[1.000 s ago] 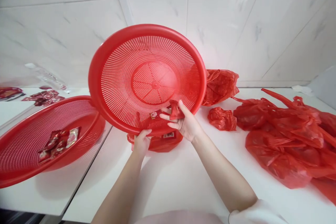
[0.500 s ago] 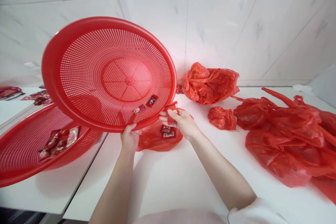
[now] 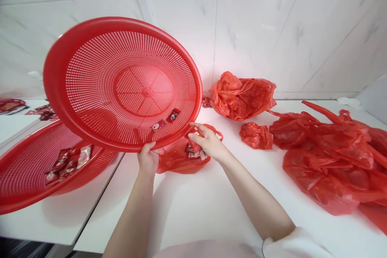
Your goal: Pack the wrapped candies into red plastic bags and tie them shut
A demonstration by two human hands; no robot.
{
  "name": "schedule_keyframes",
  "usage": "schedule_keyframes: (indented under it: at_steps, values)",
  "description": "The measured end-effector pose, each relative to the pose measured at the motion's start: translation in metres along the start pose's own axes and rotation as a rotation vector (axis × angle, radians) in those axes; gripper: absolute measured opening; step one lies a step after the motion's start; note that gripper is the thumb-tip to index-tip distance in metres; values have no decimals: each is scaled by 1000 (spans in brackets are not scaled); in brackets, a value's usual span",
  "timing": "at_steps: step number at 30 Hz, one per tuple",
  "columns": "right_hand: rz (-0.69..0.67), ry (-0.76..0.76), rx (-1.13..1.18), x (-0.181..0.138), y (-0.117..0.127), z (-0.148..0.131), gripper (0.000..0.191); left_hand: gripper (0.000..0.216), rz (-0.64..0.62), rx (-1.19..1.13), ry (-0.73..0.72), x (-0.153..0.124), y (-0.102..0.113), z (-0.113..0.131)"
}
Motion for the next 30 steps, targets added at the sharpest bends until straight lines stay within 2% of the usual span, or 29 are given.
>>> schedule_keyframes:
  at_steps: [4, 7, 9, 10, 12, 15, 18, 20, 23, 25, 28, 30]
  values:
    - [-170, -47, -210, -3, -4, 4, 67, 44, 8, 13, -26, -2, -2, 4]
    - [-232, -59, -462, -1, -8, 13, 81, 53, -6, -14, -25, -4, -6, 7]
    - [-166, -31, -729, 2, -8, 17, 91, 58, -23, -26, -23, -6, -9, 8]
    - [-117, -18, -869, 3, -6, 17, 90, 59, -29, -28, -23, -7, -10, 8]
    - [-2, 29, -1059, 3, -3, 12, 70, 61, -43, -31, -17, -9, -11, 7]
    - [205, 268, -1055, -1, 0, -4, 27, 59, -80, -23, 30, -12, -12, 3]
    - [296, 576, -974, -8, -3, -20, 24, 50, -108, 22, 129, -15, -12, -6]
    - [257, 656, -1021, -9, -8, -24, 25, 45, -121, 36, 169, -19, -14, -14]
    - [142, 593, -1155, -7, -13, -18, 38, 41, -186, 50, 238, -32, -20, -29]
    - [11, 551, -1176, -6, -17, -12, 46, 39, -254, 83, 320, -43, -25, -40]
    - [-146, 511, -1123, -6, -21, -5, 42, 36, -302, 133, 373, -51, -27, -52]
    - [-205, 486, -1073, -7, -21, -4, 37, 36, -281, 139, 349, -48, -24, -54]
Point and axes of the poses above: each hand's wrist, its own x-axis towards the middle knuckle, its own y-axis out of the back of the hand, z = x × y, the point moved 3 cm from there along x, towards the middle knuckle, and after that the axes turned 9 degrees about y, right-handed, at the moved point
